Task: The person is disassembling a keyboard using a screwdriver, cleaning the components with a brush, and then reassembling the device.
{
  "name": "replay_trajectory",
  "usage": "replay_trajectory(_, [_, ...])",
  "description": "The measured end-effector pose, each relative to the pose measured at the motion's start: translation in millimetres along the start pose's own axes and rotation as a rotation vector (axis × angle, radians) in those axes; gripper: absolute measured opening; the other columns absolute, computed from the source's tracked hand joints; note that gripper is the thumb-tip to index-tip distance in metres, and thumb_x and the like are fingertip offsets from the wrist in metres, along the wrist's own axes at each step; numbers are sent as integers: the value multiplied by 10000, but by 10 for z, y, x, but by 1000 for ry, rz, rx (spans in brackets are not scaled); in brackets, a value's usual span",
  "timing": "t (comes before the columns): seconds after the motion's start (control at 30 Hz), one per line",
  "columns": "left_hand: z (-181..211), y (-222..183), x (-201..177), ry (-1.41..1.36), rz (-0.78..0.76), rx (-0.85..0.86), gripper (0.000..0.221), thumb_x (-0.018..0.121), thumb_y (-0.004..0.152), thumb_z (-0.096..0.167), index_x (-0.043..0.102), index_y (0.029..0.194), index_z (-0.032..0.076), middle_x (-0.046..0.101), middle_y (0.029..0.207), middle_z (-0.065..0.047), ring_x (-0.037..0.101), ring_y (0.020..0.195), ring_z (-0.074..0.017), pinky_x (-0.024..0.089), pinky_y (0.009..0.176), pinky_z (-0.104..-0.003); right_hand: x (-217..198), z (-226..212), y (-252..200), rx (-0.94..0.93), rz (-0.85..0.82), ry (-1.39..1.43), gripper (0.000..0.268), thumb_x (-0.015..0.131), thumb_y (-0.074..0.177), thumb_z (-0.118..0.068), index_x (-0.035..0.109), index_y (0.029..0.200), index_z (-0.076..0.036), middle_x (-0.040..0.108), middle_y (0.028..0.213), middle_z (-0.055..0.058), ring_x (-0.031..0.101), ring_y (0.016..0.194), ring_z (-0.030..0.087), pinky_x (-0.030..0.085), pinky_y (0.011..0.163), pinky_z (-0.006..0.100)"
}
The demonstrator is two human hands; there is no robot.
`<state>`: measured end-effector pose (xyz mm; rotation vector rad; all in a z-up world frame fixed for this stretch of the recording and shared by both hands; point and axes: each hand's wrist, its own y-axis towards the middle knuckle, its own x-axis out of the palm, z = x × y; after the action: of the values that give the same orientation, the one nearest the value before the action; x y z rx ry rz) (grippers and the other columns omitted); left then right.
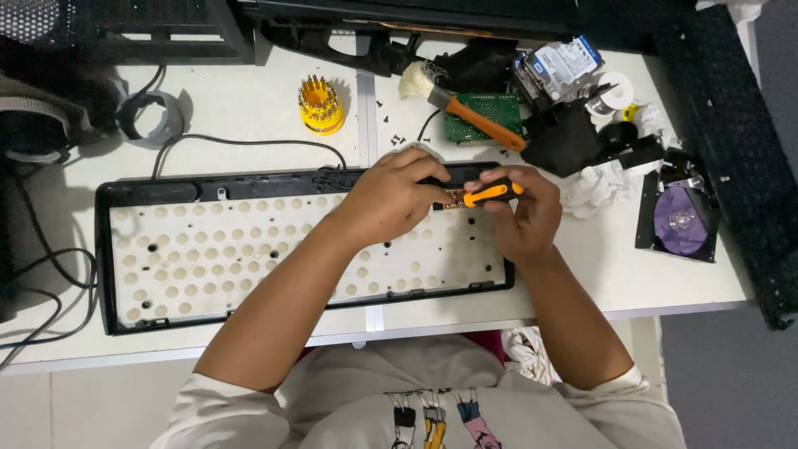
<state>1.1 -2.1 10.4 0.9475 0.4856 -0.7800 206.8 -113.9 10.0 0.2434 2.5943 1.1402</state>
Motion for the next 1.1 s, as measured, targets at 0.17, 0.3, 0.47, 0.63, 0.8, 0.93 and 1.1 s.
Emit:
replay_trajectory(0.17, [-8, 3, 5, -2, -9, 1, 178, 686, 922, 70, 802, 999, 181, 696, 1106, -30, 610, 1141, -286, 505, 919, -447, 3, -36, 6, -8, -83, -19, 349, 564, 972, 92, 406, 1281, 129, 622, 1130, 305, 721, 994, 424, 640, 807, 537])
replay_trajectory(0.3, [-10, -13, 11, 0, -5, 6, 148, 689, 920, 75, 792, 976, 165, 694, 1111, -27, 608, 1145, -279, 506, 918, -442, 6, -112, 80, 9, -136, -18, 313, 593, 963, 87, 465, 1249, 89, 657, 1138, 279, 730, 1006, 406, 642, 780, 510])
replay_trajectory(0.47, [-25, 0, 6, 7, -15, 2, 147, 684, 927, 69, 786, 1000, 145, 699, 1114, -35, 612, 1141, -276, 508, 913, -438, 38, -99, 68, 38, -118, 1, 370, 672, 889, 138, 485, 1203, 84, 663, 1115, 294, 727, 986, 386, 646, 751, 483])
replay_trajectory(0.63, [-8, 9, -1, 1, -40, 17, 147, 693, 916, 66, 788, 1007, 132, 699, 1110, -49, 611, 1138, -294, 509, 902, -447, 50, -34, 58, 12, -97, -110, 432, 751, 885, 47, 495, 1232, 54, 696, 1078, 250, 730, 917, 337, 626, 734, 425])
replay_trajectory(0.8, [-6, -14, 23, 18, -36, 11, 124, 705, 911, 81, 790, 979, 142, 701, 1116, -35, 612, 1142, -279, 512, 893, -437, 107, -19, 29, -39, -118, -297, 455, 776, 904, -28, 514, 1270, 40, 725, 1064, 260, 739, 866, 367, 618, 673, 441])
replay_trajectory(0.93, [-2, -19, 1, 28, -19, 19, 135, 698, 916, 70, 791, 981, 142, 701, 1104, -38, 616, 1130, -282, 516, 889, -434, 118, -138, 112, -38, -117, -207, 337, 697, 949, -47, 583, 1230, 101, 719, 1113, 266, 732, 914, 373, 624, 740, 466])
replay_trajectory(1.1, [1, -36, 24, 4, -30, 17, 143, 699, 921, 67, 794, 998, 142, 702, 1117, -54, 613, 1138, -294, 511, 912, -450, 96, -168, 32, 0, -85, -50, 290, 567, 1014, -40, 530, 1221, 160, 677, 1159, 298, 727, 995, 392, 606, 853, 528])
